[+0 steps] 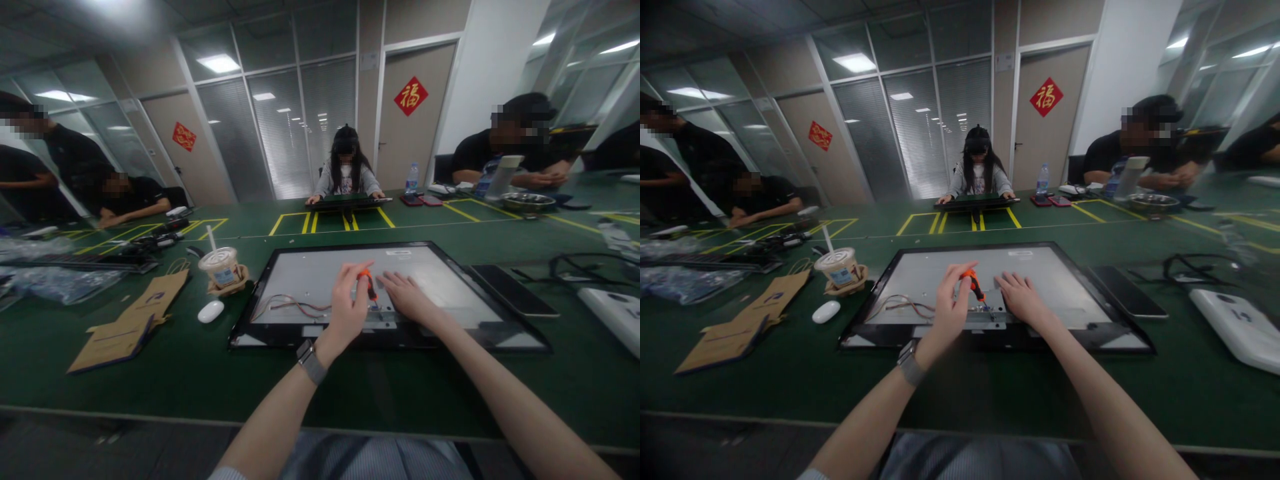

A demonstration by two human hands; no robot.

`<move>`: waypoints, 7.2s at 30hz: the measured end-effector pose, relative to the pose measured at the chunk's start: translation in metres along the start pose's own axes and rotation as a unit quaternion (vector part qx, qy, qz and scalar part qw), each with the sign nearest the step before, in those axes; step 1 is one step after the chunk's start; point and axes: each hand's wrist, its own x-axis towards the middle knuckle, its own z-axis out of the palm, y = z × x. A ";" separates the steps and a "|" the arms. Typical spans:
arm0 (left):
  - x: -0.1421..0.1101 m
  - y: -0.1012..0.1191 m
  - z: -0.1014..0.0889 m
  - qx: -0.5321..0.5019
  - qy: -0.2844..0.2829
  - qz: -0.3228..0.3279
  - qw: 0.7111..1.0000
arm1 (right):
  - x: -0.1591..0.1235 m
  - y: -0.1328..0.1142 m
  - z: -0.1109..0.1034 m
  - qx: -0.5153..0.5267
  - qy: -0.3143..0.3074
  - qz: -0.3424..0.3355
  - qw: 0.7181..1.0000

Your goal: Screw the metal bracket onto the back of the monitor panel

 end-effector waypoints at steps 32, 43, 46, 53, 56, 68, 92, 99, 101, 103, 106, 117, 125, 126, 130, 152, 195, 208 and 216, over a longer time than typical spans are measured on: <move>0.000 -0.003 0.001 -0.058 -0.031 -0.029 0.997 | -0.002 -0.001 -0.005 -0.008 0.000 -0.014 1.000; 0.001 0.000 0.000 -0.003 0.008 -0.009 1.000 | -0.001 -0.002 -0.003 0.002 -0.001 0.006 1.000; 0.001 0.002 -0.001 -0.029 -0.020 -0.022 0.999 | -0.001 -0.001 -0.002 0.003 -0.005 0.003 1.000; 0.002 0.001 0.000 0.015 0.020 -0.003 1.000 | 0.000 0.001 0.002 0.010 0.013 -0.007 1.000; 0.001 0.002 0.000 0.014 0.016 -0.009 1.000 | 0.000 0.001 0.001 0.005 0.007 -0.001 1.000; 0.003 0.006 -0.001 0.015 0.024 0.016 0.999 | 0.000 0.000 -0.001 0.004 -0.003 -0.007 1.000; 0.001 0.004 0.000 0.013 -0.003 0.019 1.000 | 0.000 0.001 0.000 0.007 0.001 -0.001 1.000; -0.002 0.004 -0.001 -0.037 -0.053 -0.013 0.998 | 0.001 0.001 0.001 0.001 -0.002 -0.011 1.000; -0.002 0.003 0.000 -0.043 -0.053 -0.014 0.998 | 0.001 0.001 0.001 0.003 0.002 -0.012 1.000; 0.000 0.001 0.000 -0.027 -0.040 0.000 0.999 | 0.000 0.001 0.000 0.004 0.002 -0.013 1.000; 0.001 0.000 0.000 0.013 -0.012 0.018 1.000 | 0.000 0.000 -0.002 -0.001 -0.003 -0.011 1.000; -0.001 0.004 -0.001 -0.026 -0.032 -0.004 0.999 | 0.001 0.002 0.002 0.007 -0.002 0.000 1.000; 0.000 0.004 0.000 0.024 0.001 0.017 1.000 | 0.001 0.002 0.004 0.002 0.002 -0.004 1.000; 0.000 0.004 0.000 0.018 -0.004 0.018 1.000 | 0.001 0.002 0.004 0.004 0.004 -0.006 1.000; 0.000 0.006 -0.001 -0.008 -0.023 0.026 0.999 | 0.001 0.002 0.003 0.004 0.003 0.003 1.000; 0.000 0.005 0.000 0.007 -0.011 0.039 0.999 | -0.001 0.000 -0.001 0.005 0.006 -0.008 1.000; -0.001 0.003 0.002 0.038 -0.016 0.024 0.999 | 0.000 0.001 0.002 0.000 0.005 -0.002 1.000; -0.001 0.003 0.001 0.032 -0.026 0.034 0.999 | -0.001 -0.001 -0.003 0.003 -0.008 -0.003 1.000; -0.004 0.000 0.000 -0.022 -0.050 0.009 0.998 | 0.000 0.000 -0.002 0.000 -0.005 -0.006 1.000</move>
